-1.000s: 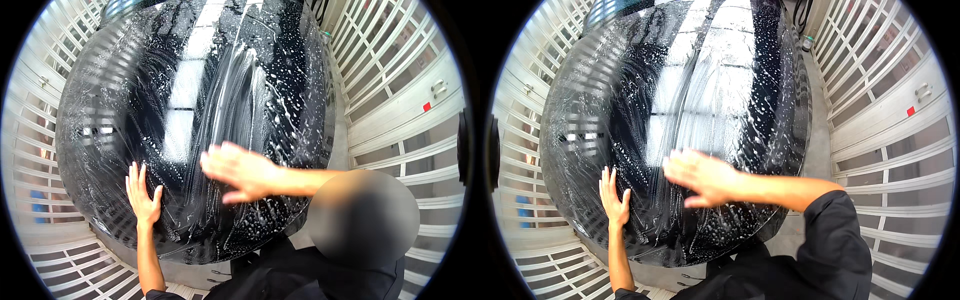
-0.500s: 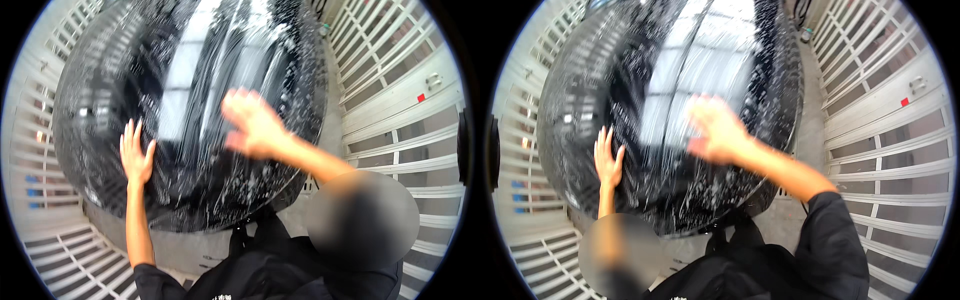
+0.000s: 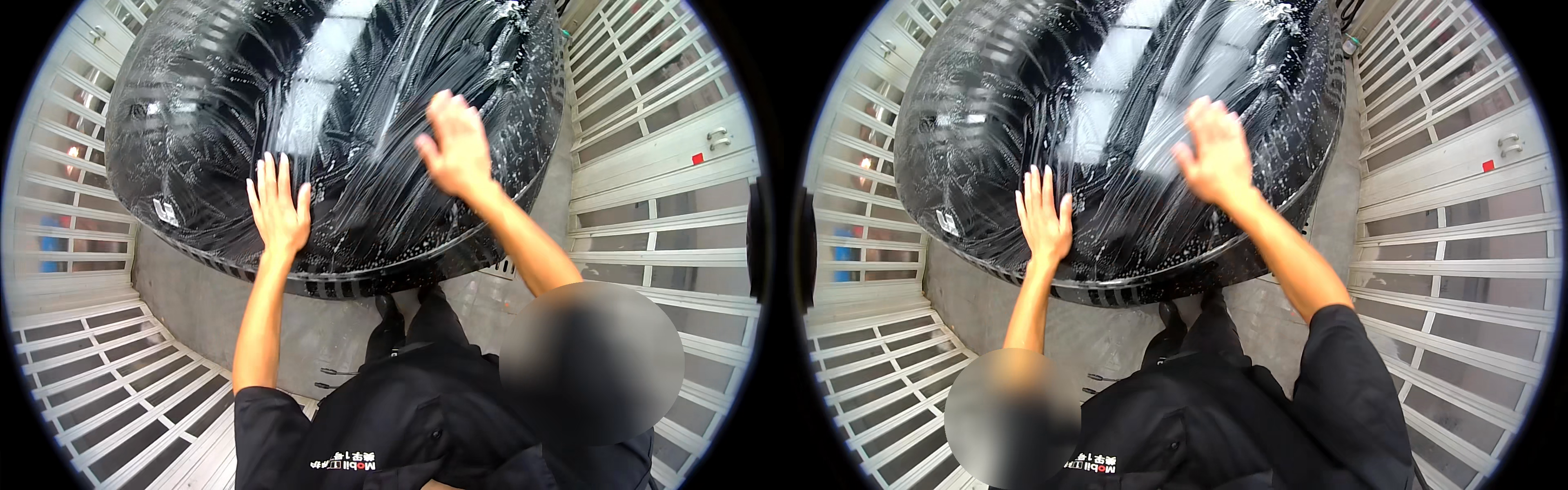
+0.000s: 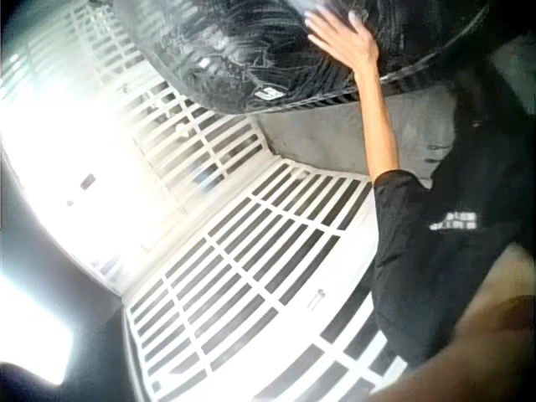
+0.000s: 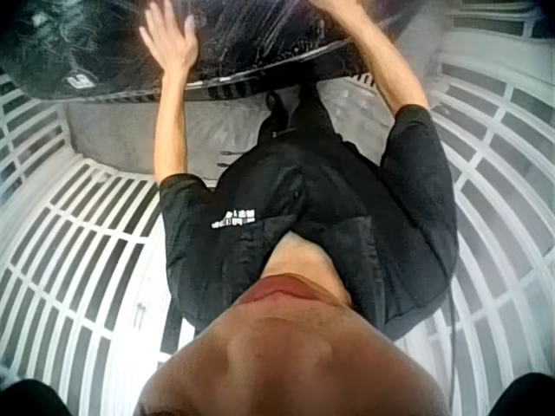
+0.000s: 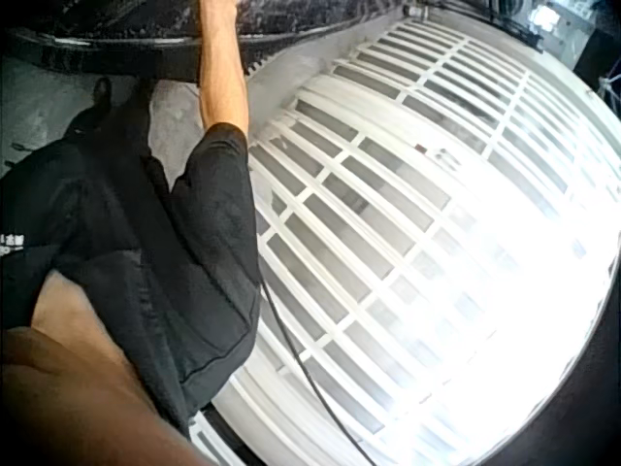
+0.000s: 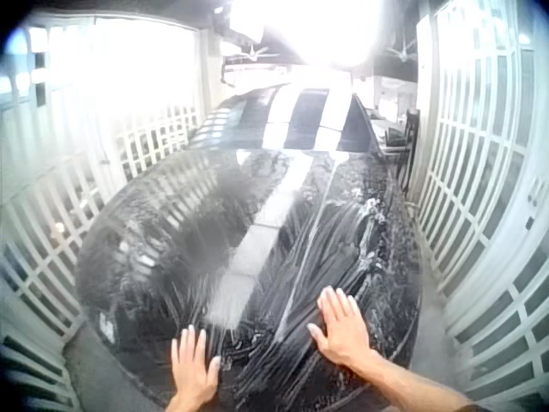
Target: The person washes a black car in an indoor bay. They first spray the car with water using a pressure washer, then apply soap with a yellow sponge, and scrub the hood, roof, and trunk with circular motions.
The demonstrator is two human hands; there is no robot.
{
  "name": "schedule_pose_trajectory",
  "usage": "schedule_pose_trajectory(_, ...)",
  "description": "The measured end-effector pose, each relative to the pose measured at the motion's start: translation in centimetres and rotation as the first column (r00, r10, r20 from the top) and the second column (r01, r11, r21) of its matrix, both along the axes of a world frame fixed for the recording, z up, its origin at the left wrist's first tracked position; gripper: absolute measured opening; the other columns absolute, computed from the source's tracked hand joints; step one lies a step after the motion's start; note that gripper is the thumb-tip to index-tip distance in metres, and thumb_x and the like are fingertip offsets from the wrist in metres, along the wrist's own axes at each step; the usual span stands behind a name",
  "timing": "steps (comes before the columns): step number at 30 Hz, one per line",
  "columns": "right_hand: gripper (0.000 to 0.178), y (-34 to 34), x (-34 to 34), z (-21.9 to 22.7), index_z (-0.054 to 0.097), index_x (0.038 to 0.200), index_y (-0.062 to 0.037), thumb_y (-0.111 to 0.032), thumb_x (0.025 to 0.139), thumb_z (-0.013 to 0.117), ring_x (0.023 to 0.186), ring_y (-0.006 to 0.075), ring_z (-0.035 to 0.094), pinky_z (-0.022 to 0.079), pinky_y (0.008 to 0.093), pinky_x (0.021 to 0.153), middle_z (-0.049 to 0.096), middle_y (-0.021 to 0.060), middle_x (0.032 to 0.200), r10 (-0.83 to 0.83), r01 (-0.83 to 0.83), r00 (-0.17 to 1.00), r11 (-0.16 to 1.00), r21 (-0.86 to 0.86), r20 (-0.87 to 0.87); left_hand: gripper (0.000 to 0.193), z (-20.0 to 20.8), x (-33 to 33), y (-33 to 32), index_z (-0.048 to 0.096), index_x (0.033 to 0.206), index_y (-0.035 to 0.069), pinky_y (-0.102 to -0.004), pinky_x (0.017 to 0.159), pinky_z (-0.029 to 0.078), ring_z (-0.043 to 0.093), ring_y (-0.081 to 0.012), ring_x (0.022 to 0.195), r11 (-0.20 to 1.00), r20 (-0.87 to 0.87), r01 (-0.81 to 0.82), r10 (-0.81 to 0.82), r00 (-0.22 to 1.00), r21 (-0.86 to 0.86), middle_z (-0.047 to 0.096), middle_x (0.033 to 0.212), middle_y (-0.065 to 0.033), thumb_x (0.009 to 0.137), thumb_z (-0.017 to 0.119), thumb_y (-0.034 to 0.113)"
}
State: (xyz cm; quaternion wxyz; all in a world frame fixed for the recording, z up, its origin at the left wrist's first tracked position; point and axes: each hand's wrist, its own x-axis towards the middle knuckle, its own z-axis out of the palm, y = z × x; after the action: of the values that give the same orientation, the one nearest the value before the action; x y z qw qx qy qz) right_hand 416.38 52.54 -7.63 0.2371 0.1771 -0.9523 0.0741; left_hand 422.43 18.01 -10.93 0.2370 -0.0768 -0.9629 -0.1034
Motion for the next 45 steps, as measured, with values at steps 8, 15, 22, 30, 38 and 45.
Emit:
schedule_pose_trajectory(8,0.068,-16.3,14.7,-4.0,0.049,0.152,-0.0028,-0.037,0.095,0.066,0.146,0.0371,0.045,0.032,0.0531,0.123,0.049,0.0174,0.157,0.370,-0.365,0.910,0.929,-0.064,0.189,0.062,-1.7,3.3,-3.2,0.042,0.164,0.013,-0.0553,0.130,0.018,0.029,-0.0360,0.160,0.997,-0.008,-0.059,0.059,0.998,0.050,0.034,0.172,-0.0171,0.109,0.052,0.040)
schedule_pose_trajectory(15,0.063,0.3,10.4,-6.0,0.052,0.149,-0.0013,-0.023,0.091,0.057,0.142,0.0424,0.047,0.033,0.0577,0.121,0.052,0.0235,0.153,-0.357,0.314,0.919,0.920,-0.236,-0.167,0.064,-4.4,4.9,-8.1,0.037,0.166,0.012,-0.0544,0.130,0.015,0.026,-0.0356,0.162,0.937,-0.037,-0.283,0.296,0.954,0.206,0.031,0.174,-0.0155,0.111,0.047,0.043)
schedule_pose_trajectory(22,0.054,-8.1,14.5,-0.6,0.058,0.142,-0.0044,-0.027,0.093,0.057,0.133,0.0380,0.054,0.041,0.0532,0.113,0.058,0.0190,0.146,0.132,-0.127,0.828,0.991,-0.047,0.546,0.077,-8.0,5.7,-11.8,0.034,0.163,-0.003,-0.0568,0.129,0.019,0.026,-0.0456,0.159,0.675,0.053,-0.635,0.668,0.742,0.376,0.030,0.170,-0.0299,0.111,0.046,0.052)
schedule_pose_trajectory(30,0.052,5.1,7.9,-6.3,0.057,0.146,-0.0040,-0.024,0.098,0.056,0.143,0.0397,0.047,0.031,0.0526,0.122,0.054,0.0207,0.153,-0.359,0.286,0.913,0.902,-0.323,-0.194,0.072,-4.1,7.8,2.9,0.032,0.165,-0.003,-0.0592,0.130,0.016,0.024,-0.0423,0.161,0.989,-0.036,-0.145,0.146,0.989,0.036,0.028,0.172,-0.0263,0.113,0.041,0.045)
schedule_pose_trajectory(38,0.057,15.3,-3.9,-0.7,0.050,0.150,-0.0030,-0.028,0.099,0.056,0.147,0.0361,0.045,0.030,0.0509,0.125,0.054,0.0202,0.151,-0.256,0.243,0.966,0.947,-0.209,-0.041,0.081,-0.3,4.9,10.9,0.030,0.161,-0.011,-0.0623,0.130,0.013,0.023,-0.0452,0.161,0.956,0.114,0.257,-0.242,0.964,-0.139,0.027,0.170,-0.0316,0.107,0.050,0.046)
schedule_pose_trajectory(45,0.054,-0.9,9.8,-3.8,0.059,0.143,-0.0079,-0.038,0.098,0.057,0.142,0.0384,0.049,0.033,0.0583,0.121,0.054,0.0148,0.154,0.282,-0.267,0.959,0.936,-0.228,0.034,0.082,-0.7,5.8,9.2,0.033,0.161,-0.010,-0.0625,0.130,0.014,0.026,-0.0450,0.160,0.950,0.134,0.291,-0.275,0.952,-0.115,0.030,0.169,-0.0310,0.106,0.053,0.047)
